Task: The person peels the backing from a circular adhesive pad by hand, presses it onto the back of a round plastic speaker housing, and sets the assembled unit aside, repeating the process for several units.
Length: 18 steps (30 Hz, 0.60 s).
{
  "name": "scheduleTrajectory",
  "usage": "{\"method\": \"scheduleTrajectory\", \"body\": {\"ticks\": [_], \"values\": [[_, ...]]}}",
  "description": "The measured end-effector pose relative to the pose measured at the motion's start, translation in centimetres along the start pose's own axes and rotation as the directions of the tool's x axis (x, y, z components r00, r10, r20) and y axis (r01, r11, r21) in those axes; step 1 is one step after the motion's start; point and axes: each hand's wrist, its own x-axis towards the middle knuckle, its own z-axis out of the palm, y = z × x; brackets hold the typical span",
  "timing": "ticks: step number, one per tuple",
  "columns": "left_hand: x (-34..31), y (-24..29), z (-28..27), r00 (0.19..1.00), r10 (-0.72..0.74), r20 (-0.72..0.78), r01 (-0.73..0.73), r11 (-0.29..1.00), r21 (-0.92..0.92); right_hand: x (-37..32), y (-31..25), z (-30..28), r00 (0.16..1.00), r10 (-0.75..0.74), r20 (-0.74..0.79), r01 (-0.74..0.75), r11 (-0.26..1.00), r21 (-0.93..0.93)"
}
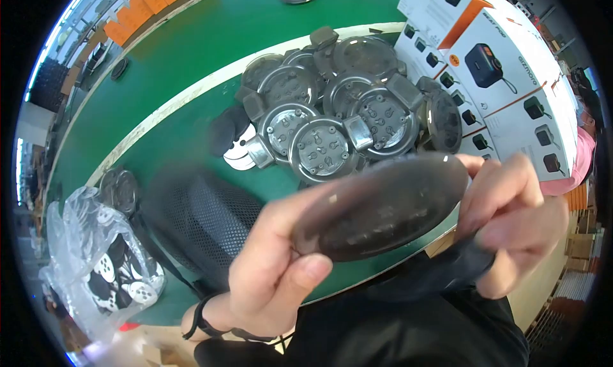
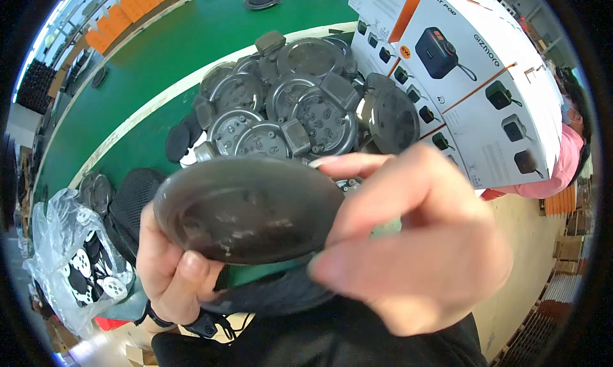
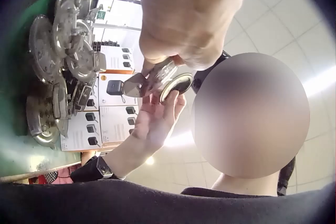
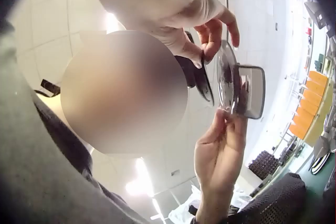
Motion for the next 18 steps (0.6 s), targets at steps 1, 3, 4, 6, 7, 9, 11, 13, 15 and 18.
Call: {"method": "scheduleTrajectory", "body": {"ticks": [1, 3, 4, 6, 7, 9, 11, 13, 15, 18], "values": [[0.1, 0.0, -0.1, 0.999, -0.007, 0.034, 0.009, 0.999, -0.039, -0.1, -0.1, -0.1, 1.000, -0.011, 0.003, 0.011, 1.000, -0.006], [0.1, 0.0, 0.1, 0.996, 0.028, 0.085, -0.021, 0.997, -0.080, -0.1, -1.1, -0.1, 0.999, -0.016, 0.042, 0.018, 0.998, -0.068], [-0.1, 0.0, 0.3, 0.995, 0.043, 0.089, -0.035, 0.995, -0.093, -0.2, -2.0, 0.2, 0.999, 0.014, 0.045, -0.009, 0.995, -0.099], [-1.0, 0.0, 0.9, 0.997, 0.060, 0.043, -0.055, 0.994, -0.094, -1.1, -3.6, 1.6, 0.995, 0.092, -0.046, -0.097, 0.987, -0.130], [-0.9, 0.2, 1.0, 0.998, 0.043, 0.048, -0.037, 0.993, -0.112, -0.8, -3.1, 1.0, 0.999, -0.042, 0.024, 0.045, 0.989, -0.138], [-0.9, 0.3, 1.3, 0.998, 0.004, 0.058, 0.005, 0.989, -0.145, -0.1, -2.4, 0.8, 0.973, -0.215, 0.090, 0.226, 0.963, -0.144], [-0.7, 0.5, 1.5, 0.997, -0.034, 0.076, 0.047, 0.983, -0.180, 0.1, -2.6, 0.9, 0.968, -0.240, 0.074, 0.250, 0.955, -0.162], [-0.6, 0.7, 1.8, 0.994, -0.074, 0.080, 0.090, 0.972, -0.215, -0.1, -2.6, 0.6, 0.957, -0.281, 0.078, 0.290, 0.943, -0.163], [-0.5, 0.8, 1.9, 0.990, -0.112, 0.090, 0.130, 0.963, -0.238, -0.4, -2.8, 0.6, 0.962, -0.269, 0.048, 0.273, 0.953, -0.130], [-0.3, 1.2, 1.7, 0.973, -0.196, 0.119, 0.223, 0.928, -0.298, -0.5, -1.8, 0.7, 0.930, -0.364, 0.049, 0.367, 0.919, -0.144]]}}
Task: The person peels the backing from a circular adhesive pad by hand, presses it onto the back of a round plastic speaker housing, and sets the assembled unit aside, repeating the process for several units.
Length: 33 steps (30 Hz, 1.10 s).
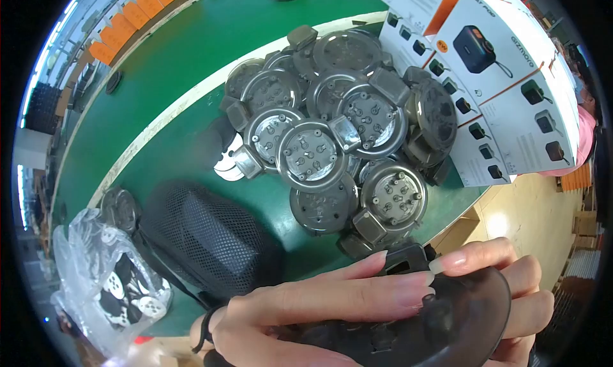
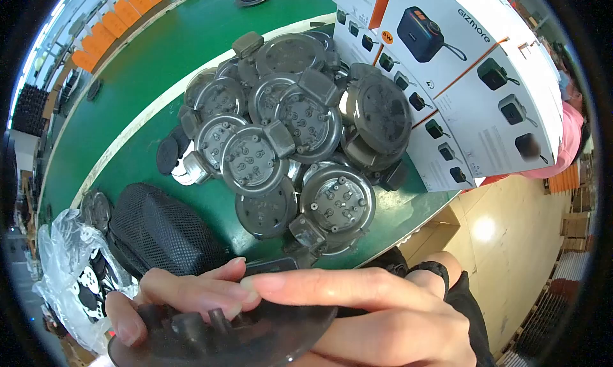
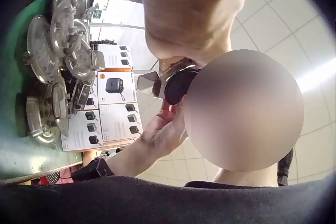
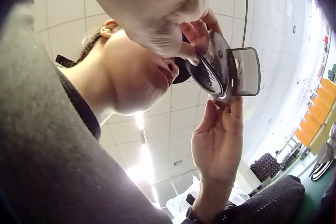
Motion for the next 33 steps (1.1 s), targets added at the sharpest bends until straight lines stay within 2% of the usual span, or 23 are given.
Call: {"method": "scheduleTrajectory", "body": {"ticks": [3, 4, 6, 7, 8, 9, 10, 11, 13, 14, 15, 17, 21, 22, 23, 25, 29, 30, 33], "values": [[0.4, 0.8, -0.6, 0.977, -0.199, 0.073, 0.207, 0.970, -0.126, 0.2, -0.5, -0.2, 0.998, 0.069, 0.015, -0.069, 0.997, 0.026], [0.7, 1.1, -1.0, 0.954, -0.278, 0.116, 0.295, 0.940, -0.174, -0.2, -0.2, 0.0, 0.999, 0.033, 0.002, -0.033, 0.999, 0.017], [0.8, 1.6, -1.8, 0.868, -0.448, 0.213, 0.492, 0.830, -0.262, 0.2, -0.6, 0.2, 0.997, 0.073, -0.006, -0.073, 0.997, -0.037], [0.9, 1.8, -1.8, 0.833, -0.504, 0.231, 0.552, 0.787, -0.275, 1.3, -1.5, 0.4, 0.989, 0.146, -0.007, -0.146, 0.986, -0.080], [1.0, 2.1, -1.6, 0.841, -0.508, 0.185, 0.541, 0.803, -0.250, 1.3, -1.6, 0.3, 0.989, 0.150, -0.003, -0.150, 0.985, -0.084], [0.8, 2.3, -1.0, 0.888, -0.451, 0.083, 0.459, 0.871, -0.178, 1.4, -1.7, 0.3, 0.988, 0.155, 0.001, -0.154, 0.984, -0.089], [0.6, 2.4, -0.4, 0.922, -0.387, -0.021, 0.384, 0.919, -0.086, 0.5, -0.9, 0.0, 0.996, 0.091, 0.011, -0.090, 0.994, -0.055], [-0.5, 1.4, 0.2, 0.990, -0.130, -0.060, 0.137, 0.983, 0.119, 0.0, -0.3, -0.1, 0.999, 0.035, 0.013, -0.034, 0.999, -0.036], [-1.6, 1.2, 0.8, 0.992, 0.045, -0.119, -0.003, 0.942, 0.336, -0.6, 0.8, -0.1, 0.998, -0.068, 0.011, 0.068, 0.998, -0.011], [-1.9, 1.9, 1.1, 0.979, -0.046, -0.197, 0.112, 0.934, 0.340, -0.6, 0.8, -0.1, 0.999, -0.048, 0.013, 0.048, 0.999, -0.008], [-1.4, 1.2, 2.0, 0.969, 0.031, -0.244, 0.032, 0.968, 0.249, -0.6, 0.8, -0.1, 1.000, -0.027, 0.015, 0.027, 1.000, -0.005], [-0.5, -0.2, 3.7, 0.925, 0.184, -0.334, -0.164, 0.983, 0.088, -0.5, -0.3, -0.1, 0.989, 0.143, 0.036, -0.143, 0.990, -0.003], [0.4, -0.6, -0.3, 0.954, 0.291, -0.070, -0.271, 0.939, 0.214, -0.2, -2.3, -0.1, 0.881, 0.467, 0.079, -0.467, 0.884, -0.020], [0.5, -0.8, -1.2, 0.951, 0.310, 0.000, -0.301, 0.923, 0.240, -0.4, -1.2, -0.4, 0.921, 0.370, 0.119, -0.371, 0.928, -0.016], [0.5, -0.8, -1.6, 0.947, 0.321, 0.021, -0.314, 0.908, 0.275, -0.4, -1.4, -0.2, 0.906, 0.412, 0.096, -0.409, 0.911, -0.050], [0.4, -0.7, -1.5, 0.940, 0.339, 0.024, -0.324, 0.874, 0.361, -0.2, -1.9, 0.5, 0.870, 0.490, 0.046, -0.483, 0.868, -0.114], [0.2, -0.7, -1.4, 0.926, 0.377, -0.010, -0.325, 0.812, 0.484, -0.2, -1.3, 0.5, 0.882, 0.467, 0.060, -0.460, 0.882, -0.104], [0.1, -0.7, -1.5, 0.922, 0.387, -0.017, -0.325, 0.797, 0.509, -0.6, -1.2, 0.8, 0.888, 0.460, 0.013, -0.458, 0.887, -0.061], [-0.2, -0.9, -1.4, 0.905, 0.422, -0.055, -0.320, 0.760, 0.565, -0.2, -1.3, 0.9, 0.884, 0.467, 0.009, -0.462, 0.877, -0.131]]}}
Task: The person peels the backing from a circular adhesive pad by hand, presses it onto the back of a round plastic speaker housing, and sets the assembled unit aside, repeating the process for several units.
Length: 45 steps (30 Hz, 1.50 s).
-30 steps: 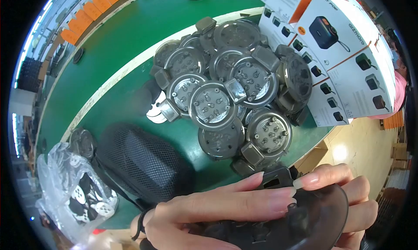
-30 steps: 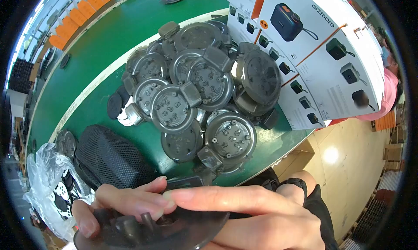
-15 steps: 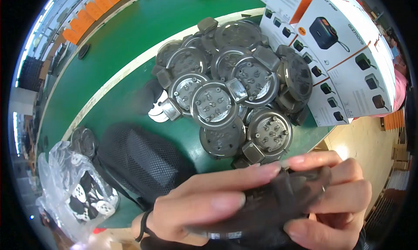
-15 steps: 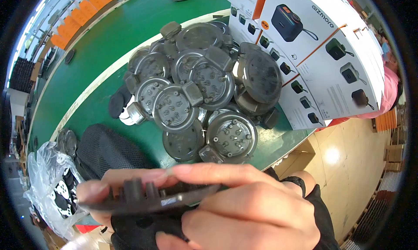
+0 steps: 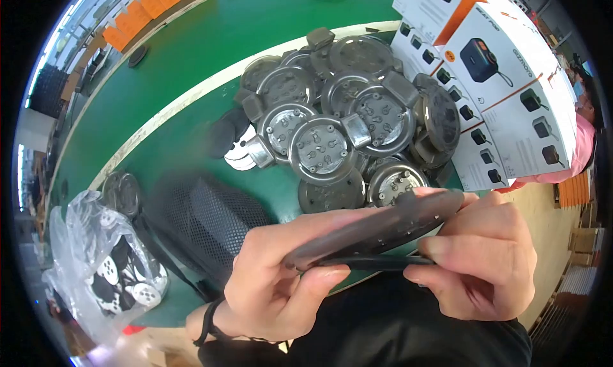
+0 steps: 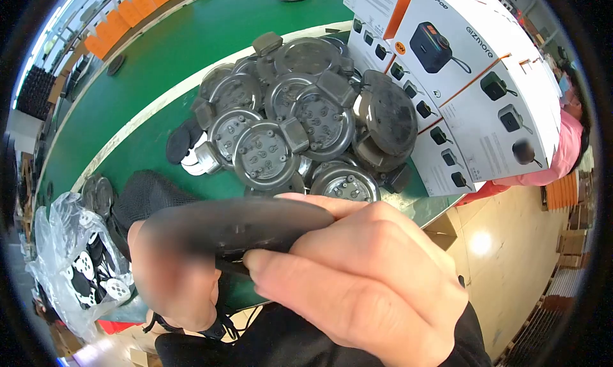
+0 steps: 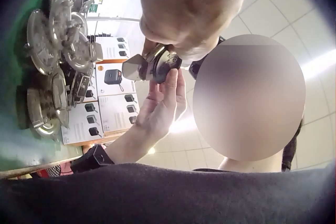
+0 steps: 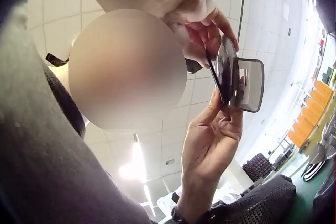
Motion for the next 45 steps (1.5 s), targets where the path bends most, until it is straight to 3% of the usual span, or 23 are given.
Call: {"method": "scheduleTrajectory", "body": {"ticks": [4, 6, 11, 14, 15, 17, 19, 20, 22, 25, 26, 27, 28, 29, 30, 32, 34, 37, 38, 41, 43, 45], "values": [[-0.7, 0.0, -0.1, 0.997, -0.022, -0.078, 0.029, 0.995, 0.093, 0.0, 0.6, 0.4, 0.997, -0.075, 0.000, 0.075, 0.996, 0.051], [-0.6, -0.2, 0.2, 0.997, -0.006, -0.079, 0.006, 1.000, 0.005, -0.1, 0.8, 0.9, 0.992, -0.122, -0.040, 0.124, 0.991, 0.049], [-0.2, 0.7, 0.5, 0.993, -0.114, -0.013, 0.114, 0.993, 0.005, 0.3, 1.1, 0.8, 0.981, -0.156, -0.118, 0.165, 0.984, 0.063], [0.3, 0.5, 0.3, 0.996, -0.053, 0.071, 0.056, 0.998, -0.037, 0.6, 1.1, 1.1, 0.983, -0.124, -0.133, 0.139, 0.984, 0.110], [0.5, 0.1, -0.1, 0.994, -0.017, 0.106, 0.023, 0.998, -0.056, 0.8, 1.6, -0.1, 0.993, -0.120, -0.018, 0.121, 0.987, 0.107], [0.5, 0.3, -0.1, 0.992, -0.111, 0.056, 0.117, 0.985, -0.127, 0.9, 2.4, 0.0, 0.995, -0.064, -0.075, 0.083, 0.953, 0.290], [0.3, 1.0, 0.3, 0.952, -0.299, -0.064, 0.278, 0.934, -0.226, 0.7, 3.1, 0.3, 0.990, 0.003, -0.138, 0.061, 0.885, 0.461], [0.2, 1.2, 0.4, 0.930, -0.353, -0.105, 0.316, 0.910, -0.269, 0.7, 2.8, 0.1, 0.994, -0.025, -0.107, 0.064, 0.922, 0.381], [0.3, 0.8, 0.3, 0.962, -0.272, -0.032, 0.254, 0.929, -0.268, 0.7, 2.5, -0.3, 0.994, -0.095, -0.047, 0.103, 0.964, 0.244], [0.7, 0.6, -0.6, 0.977, -0.098, 0.191, 0.147, 0.955, -0.259, 0.3, 1.8, -0.2, 0.980, -0.195, -0.046, 0.200, 0.953, 0.225], [0.8, 0.6, -0.4, 0.978, -0.067, 0.200, 0.117, 0.960, -0.254, 0.1, 2.0, -0.1, 0.969, -0.244, -0.042, 0.247, 0.941, 0.230], [0.8, 0.6, -0.3, 0.978, -0.035, 0.208, 0.088, 0.964, -0.249, -0.5, 0.5, -0.1, 0.995, -0.093, -0.040, 0.100, 0.970, 0.224], [0.5, 0.5, 0.6, 0.986, -0.016, 0.165, 0.056, 0.968, -0.243, -0.8, -0.1, 0.6, 0.988, -0.082, -0.135, 0.108, 0.974, 0.198], [0.1, 0.4, 1.4, 0.993, 0.003, 0.122, 0.026, 0.971, -0.236, -0.9, -0.2, 0.5, 0.986, -0.116, -0.124, 0.139, 0.969, 0.202], [-0.1, 0.8, 1.2, 0.991, -0.047, 0.129, 0.079, 0.963, -0.257, -0.9, -0.4, 0.5, 0.982, -0.149, -0.112, 0.170, 0.964, 0.205], [-0.2, 2.3, 0.3, 0.958, -0.211, 0.196, 0.265, 0.910, -0.319, 0.0, -1.3, 2.0, 0.941, -0.128, -0.312, 0.208, 0.949, 0.238], [-0.4, 2.7, 1.9, 0.976, -0.204, 0.077, 0.218, 0.906, -0.362, -0.7, -1.8, 0.8, 0.977, 0.013, -0.214, 0.036, 0.974, 0.224], [-0.2, 3.5, 2.3, 0.966, -0.246, 0.075, 0.257, 0.919, -0.299, -1.9, -1.5, 0.0, 0.973, 0.177, -0.146, -0.137, 0.958, 0.250], [-0.2, 3.4, 2.4, 0.974, -0.214, 0.070, 0.225, 0.924, -0.310, -2.5, -3.0, 1.0, 0.933, 0.293, -0.211, -0.227, 0.930, 0.290], [-0.1, 2.0, 3.1, 1.000, -0.018, 0.020, 0.024, 0.929, -0.368, -3.6, -3.6, 2.0, 0.862, 0.402, -0.307, -0.281, 0.886, 0.369], [0.4, 0.1, 4.0, 0.983, 0.176, -0.046, -0.180, 0.904, -0.388, -3.7, -3.0, 2.3, 0.904, 0.263, -0.338, -0.148, 0.933, 0.328], [0.4, -0.7, 4.2, 0.965, 0.251, -0.081, -0.264, 0.907, -0.329, -2.0, -1.2, 1.9, 0.942, -0.034, -0.333, 0.109, 0.972, 0.209]]}}
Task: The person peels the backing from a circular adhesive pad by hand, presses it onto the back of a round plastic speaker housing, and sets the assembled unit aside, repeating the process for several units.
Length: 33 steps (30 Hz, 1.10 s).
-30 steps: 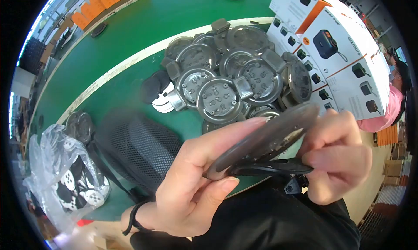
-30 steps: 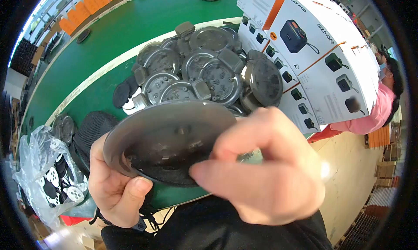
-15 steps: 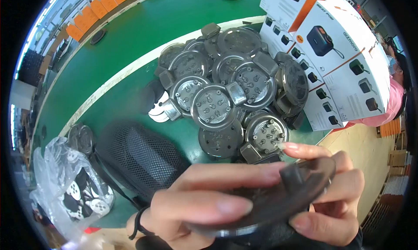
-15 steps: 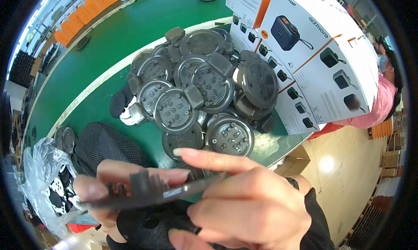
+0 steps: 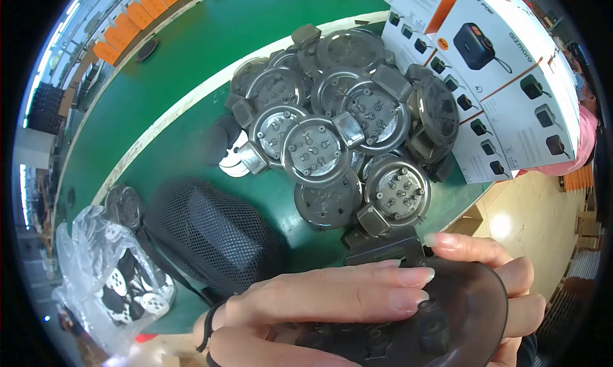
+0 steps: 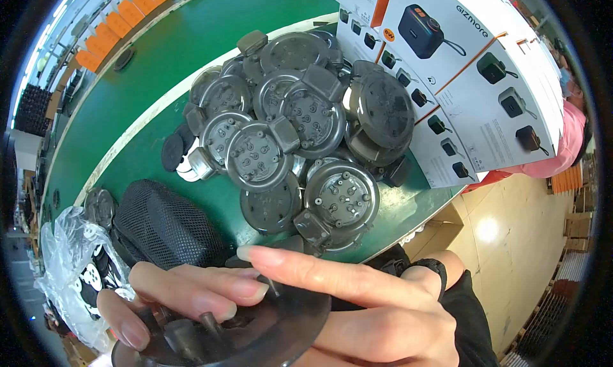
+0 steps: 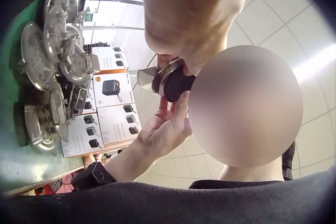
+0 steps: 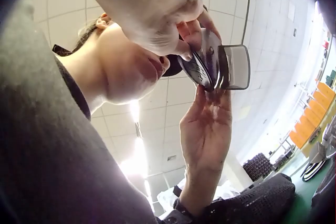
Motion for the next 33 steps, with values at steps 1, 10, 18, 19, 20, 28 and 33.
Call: {"method": "scheduleTrajectory", "body": {"ticks": [1, 10, 18, 19, 20, 28, 33], "values": [[0.1, 0.2, 0.3, 0.999, -0.029, -0.041, 0.030, 0.999, 0.032, 0.9, 1.0, -0.1, 0.989, -0.142, 0.046, 0.143, 0.990, -0.010], [0.3, 0.5, -1.3, 0.990, -0.077, 0.122, 0.085, 0.995, -0.059, 1.6, -0.2, -0.5, 0.988, -0.035, 0.148, 0.044, 0.997, -0.057], [-0.4, 4.0, -0.6, 0.903, -0.422, -0.078, 0.429, 0.895, 0.125, 1.2, 2.3, -1.3, 0.934, -0.285, 0.216, 0.295, 0.956, -0.012], [-0.5, 4.2, -0.5, 0.886, -0.443, -0.137, 0.460, 0.875, 0.152, 1.1, 2.0, -1.3, 0.949, -0.228, 0.220, 0.240, 0.970, -0.028], [-0.6, 4.3, -0.4, 0.867, -0.458, -0.198, 0.491, 0.853, 0.176, 1.1, 0.5, -1.3, 0.967, -0.088, 0.238, 0.106, 0.992, -0.066], [0.8, 2.0, -3.1, 0.960, -0.265, 0.094, 0.230, 0.932, 0.282, 1.7, 0.2, -1.0, 0.965, 0.081, 0.250, -0.033, 0.981, -0.190], [-0.5, 1.3, -3.5, 0.971, -0.240, 0.012, 0.227, 0.932, 0.282, 2.3, 1.3, -1.3, 0.951, -0.088, 0.298, 0.163, 0.957, -0.239]]}}
